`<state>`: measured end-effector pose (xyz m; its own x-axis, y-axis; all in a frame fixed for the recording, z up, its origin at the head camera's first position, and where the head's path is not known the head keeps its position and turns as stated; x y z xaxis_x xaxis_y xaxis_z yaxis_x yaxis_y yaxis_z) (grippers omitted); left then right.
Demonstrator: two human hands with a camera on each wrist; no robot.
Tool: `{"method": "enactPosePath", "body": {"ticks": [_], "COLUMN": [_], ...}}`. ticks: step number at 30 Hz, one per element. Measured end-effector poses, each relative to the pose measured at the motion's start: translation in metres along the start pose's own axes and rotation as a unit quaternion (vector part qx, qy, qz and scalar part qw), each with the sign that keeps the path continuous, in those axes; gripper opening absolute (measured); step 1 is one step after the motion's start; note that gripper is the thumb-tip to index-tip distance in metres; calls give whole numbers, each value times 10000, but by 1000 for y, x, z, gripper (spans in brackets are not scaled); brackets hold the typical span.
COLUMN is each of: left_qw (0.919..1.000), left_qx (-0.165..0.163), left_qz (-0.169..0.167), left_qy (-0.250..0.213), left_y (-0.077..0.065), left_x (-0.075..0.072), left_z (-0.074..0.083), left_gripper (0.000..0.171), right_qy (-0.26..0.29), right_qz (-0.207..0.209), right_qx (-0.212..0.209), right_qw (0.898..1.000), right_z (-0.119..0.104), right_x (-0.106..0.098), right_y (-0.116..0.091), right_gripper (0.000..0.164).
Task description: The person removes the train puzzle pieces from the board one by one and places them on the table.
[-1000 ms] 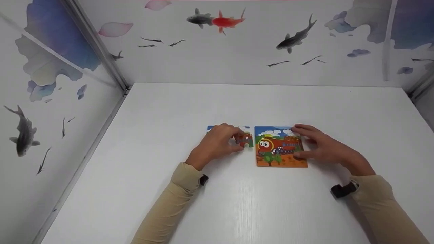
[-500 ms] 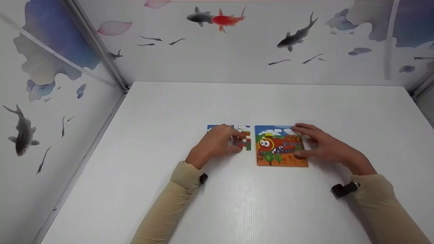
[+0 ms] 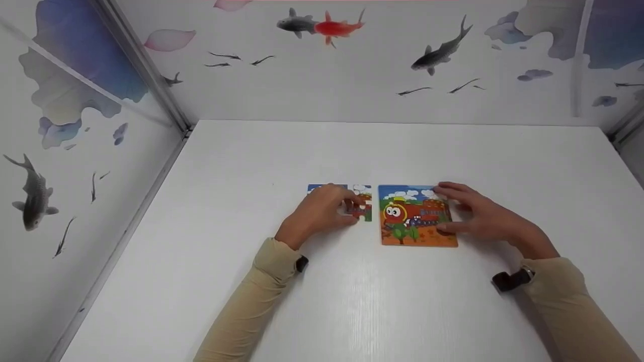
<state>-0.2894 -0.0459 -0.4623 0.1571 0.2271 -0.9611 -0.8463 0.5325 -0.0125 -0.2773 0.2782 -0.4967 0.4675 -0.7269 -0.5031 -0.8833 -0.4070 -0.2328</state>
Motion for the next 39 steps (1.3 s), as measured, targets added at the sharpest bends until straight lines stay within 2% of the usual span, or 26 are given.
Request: {"method": "enactPosePath", "body": {"ticks": [12,20,32,39], "left_qw": [10000,9996,9971,9962], "left_qx": [10,182,713,846], "left_qz": [-51,140,216,106], "left_qy": [75,172,147,197], "left_y": [-1,1,9,21], "left_x": [1,-3,-4,3], "left_z": [1,7,35,58], "left_gripper": [36,31,34,36], "right_qy": [-53,-57,-18,-105], "right_qz": [9,-6,-1,2], "right_qx": [20,74,28,-23], "right_qw": [10000,10000,10000,9999], "right_z": [0,2,2,2], "right_x": [1,0,0,-1], "right_y": [-1,0,-1,1], "right_gripper": [94,95,94,93]}}
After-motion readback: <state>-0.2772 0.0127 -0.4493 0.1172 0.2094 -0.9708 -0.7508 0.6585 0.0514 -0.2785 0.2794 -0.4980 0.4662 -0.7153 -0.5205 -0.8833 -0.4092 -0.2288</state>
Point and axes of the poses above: each hand's wrist, its own y-axis towards the middle knuckle, its own x-axis out of the palm, z = x × y, the point moved 6 cm from there along y, towards the middle knuckle, and after that the axes turned 13 degrees about y, right-handed, at the moved point
